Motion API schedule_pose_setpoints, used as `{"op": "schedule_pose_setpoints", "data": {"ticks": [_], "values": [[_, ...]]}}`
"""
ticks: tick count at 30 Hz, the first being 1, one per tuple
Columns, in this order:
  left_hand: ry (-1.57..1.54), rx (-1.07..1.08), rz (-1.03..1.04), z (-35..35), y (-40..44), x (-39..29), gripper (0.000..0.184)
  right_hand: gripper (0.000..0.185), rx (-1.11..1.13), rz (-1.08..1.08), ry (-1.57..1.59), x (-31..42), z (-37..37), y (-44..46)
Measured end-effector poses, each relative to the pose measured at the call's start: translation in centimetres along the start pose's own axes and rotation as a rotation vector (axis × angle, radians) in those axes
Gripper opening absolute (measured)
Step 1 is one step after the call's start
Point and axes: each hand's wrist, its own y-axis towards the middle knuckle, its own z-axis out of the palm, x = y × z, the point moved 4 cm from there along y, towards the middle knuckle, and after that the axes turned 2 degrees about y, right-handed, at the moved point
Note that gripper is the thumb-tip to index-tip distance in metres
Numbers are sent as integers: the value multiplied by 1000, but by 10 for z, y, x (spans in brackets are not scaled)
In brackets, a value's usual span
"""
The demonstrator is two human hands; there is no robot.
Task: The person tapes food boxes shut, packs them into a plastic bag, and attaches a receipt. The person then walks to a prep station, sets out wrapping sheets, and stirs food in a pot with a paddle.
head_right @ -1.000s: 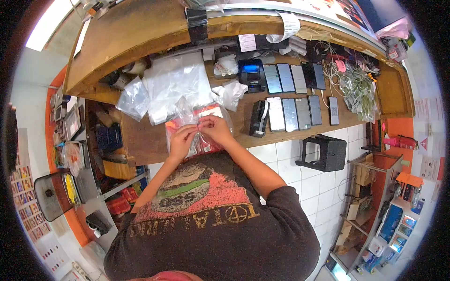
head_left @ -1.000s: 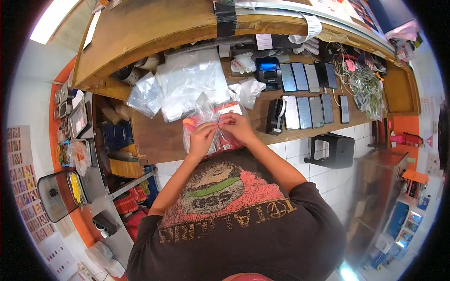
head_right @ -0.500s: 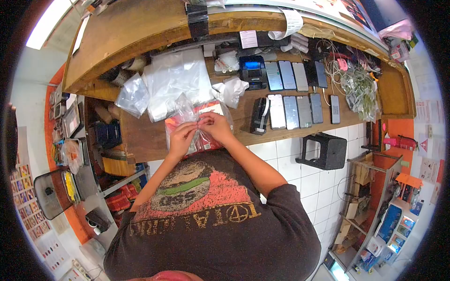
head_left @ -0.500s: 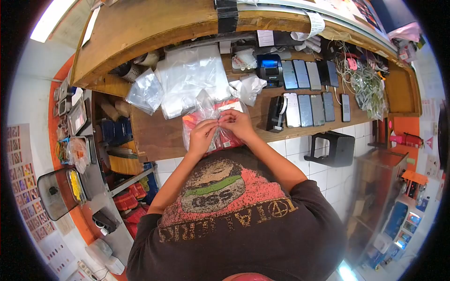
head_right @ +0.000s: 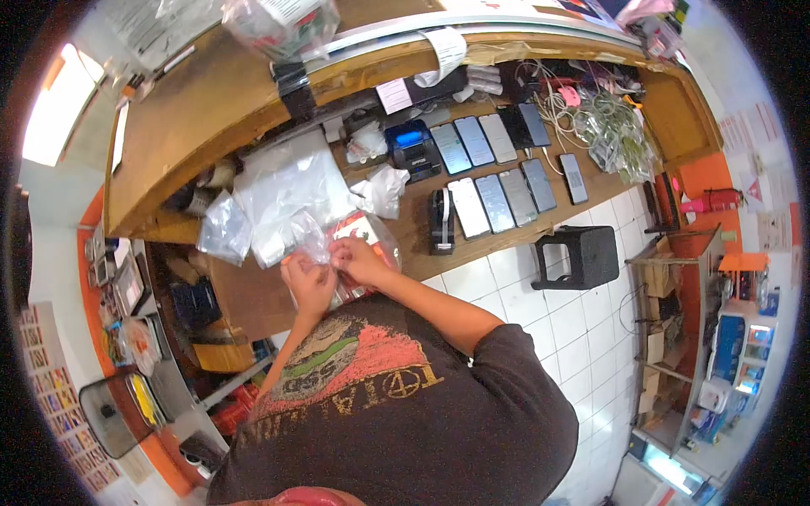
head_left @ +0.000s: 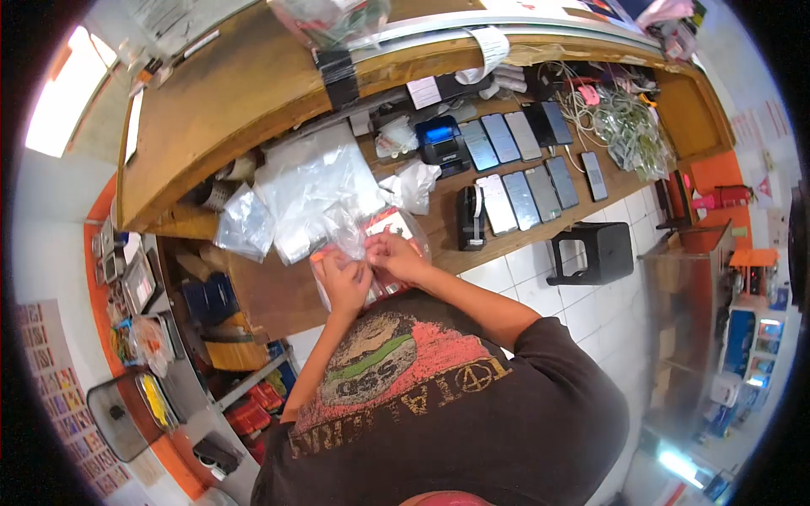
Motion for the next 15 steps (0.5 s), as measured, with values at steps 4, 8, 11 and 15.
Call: {"op": "schedule_pose_setpoints", "data": {"ticks": [4,8,11,15], "values": [[101,58,-24,3,-2,-1,18,30,60,254,363,-3,-1,-1],[129,110,-120,-2,5,-8,11,30,-38,131,134,3,-39,26],[153,186,-135,-14,22,-20,17,26,-501,-490,-100,139,-125,60],[12,183,4,-13,60,-49,25,42,-1059,-846,-230,264,-213,76]]}}
